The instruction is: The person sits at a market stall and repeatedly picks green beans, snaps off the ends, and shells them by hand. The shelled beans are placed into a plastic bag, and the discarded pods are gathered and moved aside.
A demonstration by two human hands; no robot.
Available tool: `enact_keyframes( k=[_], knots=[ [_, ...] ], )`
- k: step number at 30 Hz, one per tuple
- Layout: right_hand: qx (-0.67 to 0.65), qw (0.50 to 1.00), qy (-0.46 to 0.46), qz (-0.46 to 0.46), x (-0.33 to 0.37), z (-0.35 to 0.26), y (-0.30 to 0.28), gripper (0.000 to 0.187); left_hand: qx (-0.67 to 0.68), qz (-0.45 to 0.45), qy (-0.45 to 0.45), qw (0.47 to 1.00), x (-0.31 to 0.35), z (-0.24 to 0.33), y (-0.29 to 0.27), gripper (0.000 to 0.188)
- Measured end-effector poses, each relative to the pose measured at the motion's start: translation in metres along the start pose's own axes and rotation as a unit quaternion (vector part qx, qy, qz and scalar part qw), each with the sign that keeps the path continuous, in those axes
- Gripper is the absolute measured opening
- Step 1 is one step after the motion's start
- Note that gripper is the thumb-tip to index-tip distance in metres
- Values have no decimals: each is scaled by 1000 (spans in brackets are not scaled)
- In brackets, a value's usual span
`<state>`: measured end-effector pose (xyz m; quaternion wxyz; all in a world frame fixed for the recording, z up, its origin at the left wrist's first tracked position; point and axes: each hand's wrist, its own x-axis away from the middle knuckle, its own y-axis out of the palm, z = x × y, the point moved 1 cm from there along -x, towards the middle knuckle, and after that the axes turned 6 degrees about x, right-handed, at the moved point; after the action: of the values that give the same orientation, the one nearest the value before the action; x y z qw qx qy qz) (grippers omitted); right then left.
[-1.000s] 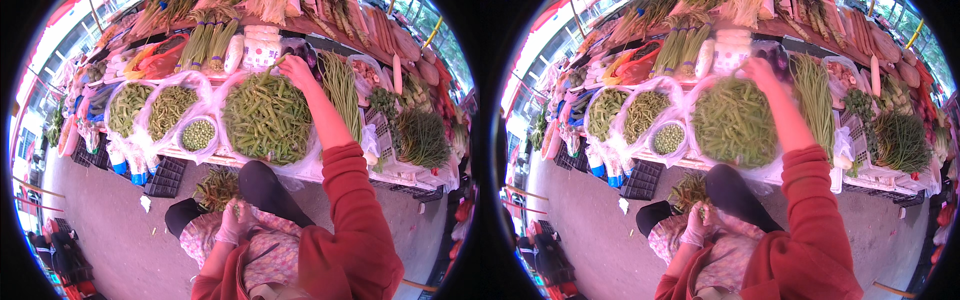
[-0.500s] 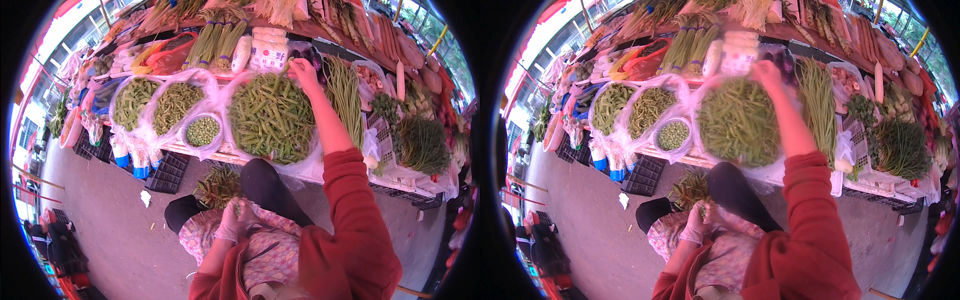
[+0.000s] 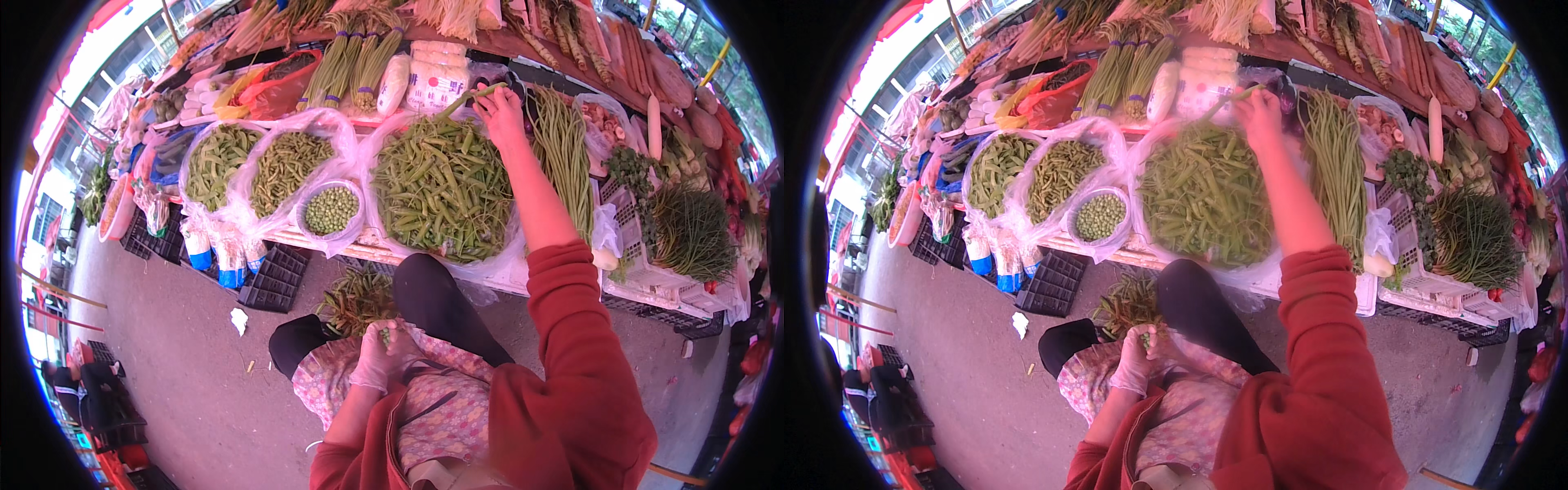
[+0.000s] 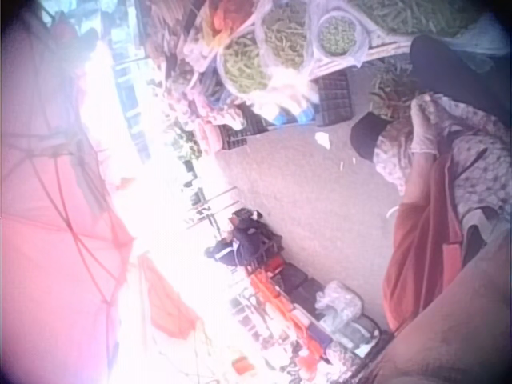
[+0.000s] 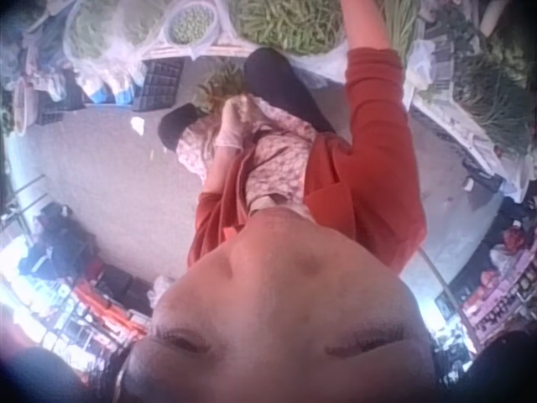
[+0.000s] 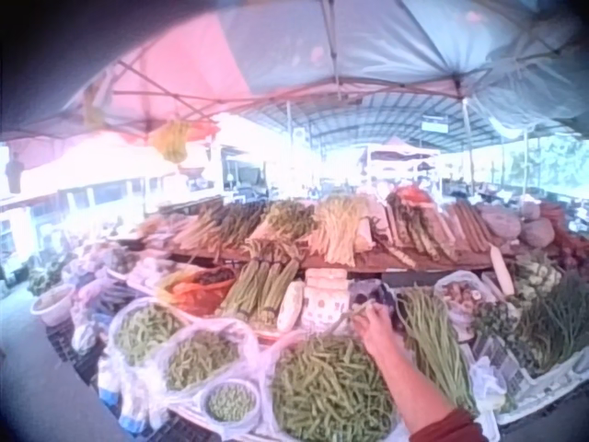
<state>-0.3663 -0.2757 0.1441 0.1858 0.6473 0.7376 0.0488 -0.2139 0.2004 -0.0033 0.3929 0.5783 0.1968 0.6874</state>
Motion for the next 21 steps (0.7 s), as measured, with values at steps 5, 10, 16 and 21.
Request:
enact_keyframes(
  k=[5, 10, 16, 21],
  knots=[
    [470, 875, -113, -23, -1, 8, -1, 25, -11, -30, -53, 998, 5, 2, 3, 20],
    [594, 793, -137, 14, 20, -4, -1, 27, -30, 33, -6, 999, 4, -1, 5, 21],
    [469, 883, -20, 12, 10, 4, -9, 30, 2, -6, -59, 998, 5, 0, 7, 19],
    [519, 835, -185, -16, 11, 6, -12, 31, -3, 16, -55, 998, 7, 1, 7, 16]
  ],
)
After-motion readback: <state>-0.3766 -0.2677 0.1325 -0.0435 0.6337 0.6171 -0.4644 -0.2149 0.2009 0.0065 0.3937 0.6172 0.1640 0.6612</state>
